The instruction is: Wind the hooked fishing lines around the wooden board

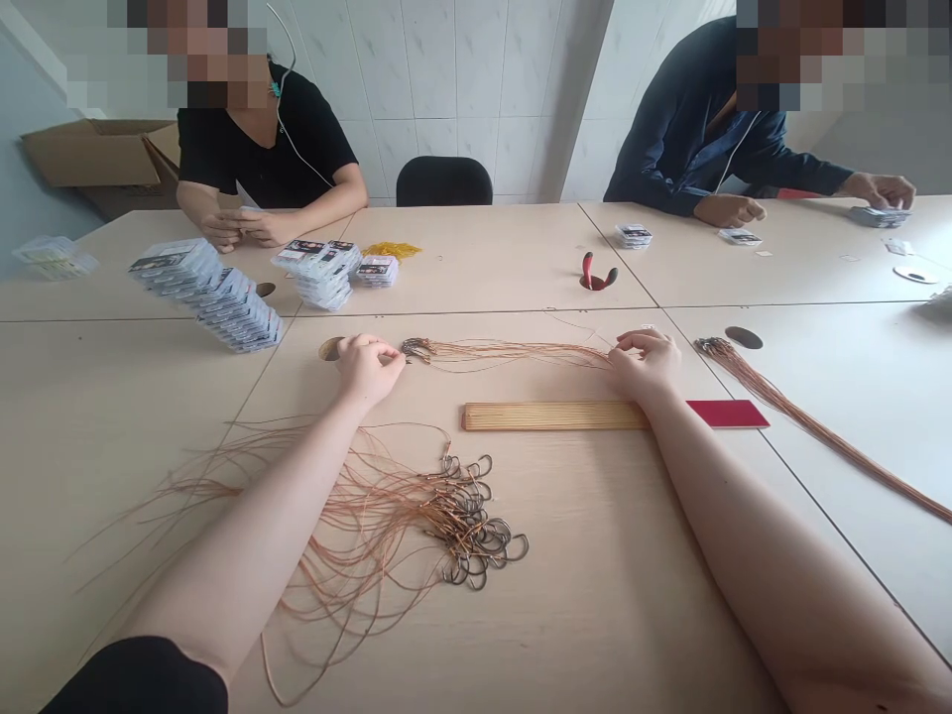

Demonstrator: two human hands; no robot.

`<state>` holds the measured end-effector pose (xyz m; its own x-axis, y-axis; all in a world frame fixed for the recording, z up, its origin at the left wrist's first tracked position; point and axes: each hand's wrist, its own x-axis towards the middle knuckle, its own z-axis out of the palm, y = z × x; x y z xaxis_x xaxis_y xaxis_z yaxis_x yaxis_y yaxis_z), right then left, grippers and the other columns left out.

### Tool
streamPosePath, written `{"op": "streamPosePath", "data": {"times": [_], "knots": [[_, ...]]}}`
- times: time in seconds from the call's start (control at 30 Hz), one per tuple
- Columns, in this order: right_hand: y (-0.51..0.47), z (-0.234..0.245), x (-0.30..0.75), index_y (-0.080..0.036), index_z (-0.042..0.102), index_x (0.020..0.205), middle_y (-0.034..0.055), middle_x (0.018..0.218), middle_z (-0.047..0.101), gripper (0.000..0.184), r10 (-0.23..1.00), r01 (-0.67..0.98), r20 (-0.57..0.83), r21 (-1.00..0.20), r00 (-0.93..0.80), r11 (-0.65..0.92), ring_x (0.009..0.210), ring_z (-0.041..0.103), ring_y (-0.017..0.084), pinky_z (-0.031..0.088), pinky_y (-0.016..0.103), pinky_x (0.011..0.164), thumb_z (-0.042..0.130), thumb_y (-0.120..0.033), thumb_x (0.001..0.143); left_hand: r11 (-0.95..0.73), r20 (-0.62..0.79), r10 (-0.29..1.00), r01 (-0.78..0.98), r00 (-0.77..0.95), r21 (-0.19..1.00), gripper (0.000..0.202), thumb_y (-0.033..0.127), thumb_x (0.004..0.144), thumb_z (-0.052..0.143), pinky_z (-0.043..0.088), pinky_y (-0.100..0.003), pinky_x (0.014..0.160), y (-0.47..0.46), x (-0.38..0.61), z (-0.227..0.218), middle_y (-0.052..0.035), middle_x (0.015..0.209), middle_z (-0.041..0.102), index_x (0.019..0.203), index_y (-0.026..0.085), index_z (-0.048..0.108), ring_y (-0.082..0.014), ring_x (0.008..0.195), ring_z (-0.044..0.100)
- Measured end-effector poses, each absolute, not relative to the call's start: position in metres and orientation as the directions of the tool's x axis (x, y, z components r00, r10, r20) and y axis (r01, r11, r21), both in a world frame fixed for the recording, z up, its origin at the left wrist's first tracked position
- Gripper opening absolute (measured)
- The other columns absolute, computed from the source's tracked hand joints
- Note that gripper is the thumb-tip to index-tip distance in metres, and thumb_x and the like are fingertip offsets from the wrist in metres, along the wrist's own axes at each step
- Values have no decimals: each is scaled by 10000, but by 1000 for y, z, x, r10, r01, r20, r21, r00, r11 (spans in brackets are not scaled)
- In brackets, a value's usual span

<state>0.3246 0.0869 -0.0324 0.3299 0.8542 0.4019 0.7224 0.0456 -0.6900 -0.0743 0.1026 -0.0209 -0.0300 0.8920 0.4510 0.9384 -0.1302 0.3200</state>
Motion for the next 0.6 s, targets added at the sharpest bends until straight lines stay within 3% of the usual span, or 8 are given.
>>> {"op": "streamPosePath", "data": {"times": [0.27,0.6], "knots": [[87,-33,323,-214,562,519,41,814,619,69,867,737,387,-675,314,35,941,449,273,359,445,849,516,-234,566,-91,412,908,925,-75,368,167,374,682,603,325,-426,836,102,-73,-20,-65,862,601,628,222,646,-297,986,426],[86,-32,322,-211,553,515,45,819,608,67,879,743,360,-669,312,11,955,435,277,362,447,853,522,-242,566,-112,439,898,939,-44,324,176,370,691,588,318,-399,853,103,-75,-21,-56,826,626,633,213,642,-264,927,479]]}}
